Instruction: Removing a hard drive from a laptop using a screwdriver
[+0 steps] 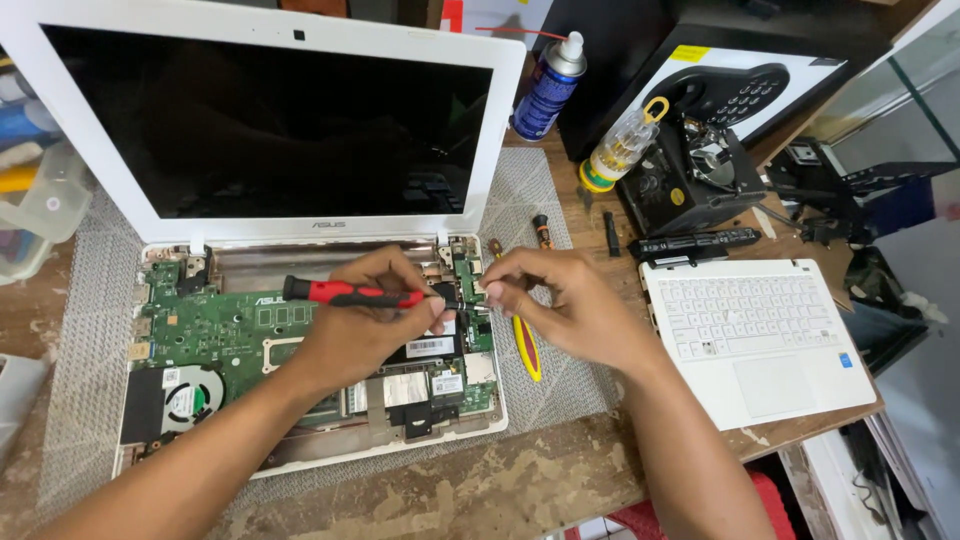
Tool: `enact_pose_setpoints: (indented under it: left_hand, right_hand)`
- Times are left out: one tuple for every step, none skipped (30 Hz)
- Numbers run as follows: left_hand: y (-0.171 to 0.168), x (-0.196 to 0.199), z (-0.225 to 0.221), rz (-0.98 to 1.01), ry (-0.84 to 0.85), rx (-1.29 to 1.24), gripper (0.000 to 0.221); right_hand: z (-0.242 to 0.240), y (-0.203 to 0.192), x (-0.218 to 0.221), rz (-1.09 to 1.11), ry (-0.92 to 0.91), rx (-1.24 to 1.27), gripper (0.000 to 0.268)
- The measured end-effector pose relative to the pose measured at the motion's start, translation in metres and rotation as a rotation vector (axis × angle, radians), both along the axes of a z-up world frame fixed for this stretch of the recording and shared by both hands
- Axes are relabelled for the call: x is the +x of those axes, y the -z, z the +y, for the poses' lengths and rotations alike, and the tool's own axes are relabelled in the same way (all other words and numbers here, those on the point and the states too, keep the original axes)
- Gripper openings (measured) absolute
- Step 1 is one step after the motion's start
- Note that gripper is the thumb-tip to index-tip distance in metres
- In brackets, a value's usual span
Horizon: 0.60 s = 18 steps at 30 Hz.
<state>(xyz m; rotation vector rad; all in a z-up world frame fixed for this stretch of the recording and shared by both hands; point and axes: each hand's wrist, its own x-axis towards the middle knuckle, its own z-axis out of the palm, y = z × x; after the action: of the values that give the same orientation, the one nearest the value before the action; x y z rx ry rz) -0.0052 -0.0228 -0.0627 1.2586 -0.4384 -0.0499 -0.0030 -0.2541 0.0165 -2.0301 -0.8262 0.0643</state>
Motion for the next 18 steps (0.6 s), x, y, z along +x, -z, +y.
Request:
enact_pose_setpoints:
  left_hand:
    - [-0.001, 0.000, 0.000, 0.003, -0.001, 0.000, 0.012]
    - [-0.003, 0.000, 0.001, 0.016, 0.001, 0.006, 0.011]
    - [-0.004, 0.000, 0.001, 0.027, 0.003, 0.012, 0.010]
    - [-0.004, 0.000, 0.001, 0.027, 0.003, 0.012, 0.010]
    - [-0.005, 0.000, 0.002, 0.039, -0.002, 0.029, 0.010]
    - [-0.005, 0.000, 0.002, 0.051, -0.008, 0.046, 0.010]
    - [-0.005, 0.002, 0.002, 0.047, -0.007, 0.045, 0.010]
    - [-0.005, 0.002, 0.001, 0.059, -0.001, 0.023, 0.010]
    - [-0.005, 0.002, 0.001, 0.072, 0.003, 0.001, 0.011]
    - [-0.006, 0.003, 0.001, 0.069, 0.004, 0.001, 0.011]
    - [-0.006, 0.003, 0.000, 0.078, 0.002, 0.007, 0.012]
    - [-0.006, 0.003, 0.000, 0.087, 0.000, 0.014, 0.013]
    - [-0.006, 0.003, 0.000, 0.090, 0.000, 0.014, 0.013]
    - [-0.005, 0.004, 0.000, 0.085, 0.001, 0.025, 0.015]
    - [-0.005, 0.005, 0.001, 0.081, 0.002, 0.035, 0.016]
    - [-0.005, 0.005, 0.000, 0.084, 0.002, 0.035, 0.016]
    - [-0.005, 0.005, 0.000, 0.077, 0.004, 0.044, 0.016]
    - [-0.005, 0.005, 0.000, 0.069, 0.006, 0.054, 0.016]
  right_hand:
    - [0.001, -0.005, 0.000, 0.003, -0.001, 0.000, 0.015]
    - [0.003, -0.010, 0.000, 0.015, -0.002, -0.014, 0.016]
    - [0.004, -0.015, 0.000, 0.025, -0.003, -0.027, 0.018]
    - [0.002, -0.013, 0.001, 0.026, -0.003, -0.027, 0.018]
    - [0.000, -0.010, 0.002, 0.027, -0.019, -0.025, 0.018]
    - [-0.003, -0.008, 0.003, 0.029, -0.035, -0.022, 0.019]
    - [-0.002, -0.009, 0.003, 0.025, -0.034, -0.022, 0.019]
    - [-0.002, -0.011, 0.002, 0.049, -0.033, -0.032, 0.019]
    - [-0.002, -0.013, 0.001, 0.074, -0.032, -0.042, 0.021]
    - [-0.002, -0.012, 0.001, 0.071, -0.032, -0.042, 0.021]
    - [-0.003, -0.011, 0.001, 0.078, -0.034, -0.042, 0.021]
    - [-0.003, -0.009, 0.001, 0.085, -0.035, -0.041, 0.022]
    - [-0.002, -0.010, 0.000, 0.088, -0.036, -0.041, 0.022]
    - [-0.001, -0.010, 0.000, 0.089, -0.041, -0.030, 0.022]
    - [0.000, -0.010, 0.001, 0.092, -0.046, -0.020, 0.022]
    - [0.000, -0.011, 0.001, 0.095, -0.046, -0.019, 0.022]
    - [0.001, -0.012, 0.001, 0.088, -0.042, -0.037, 0.022]
    - [0.001, -0.013, 0.002, 0.080, -0.038, -0.054, 0.022]
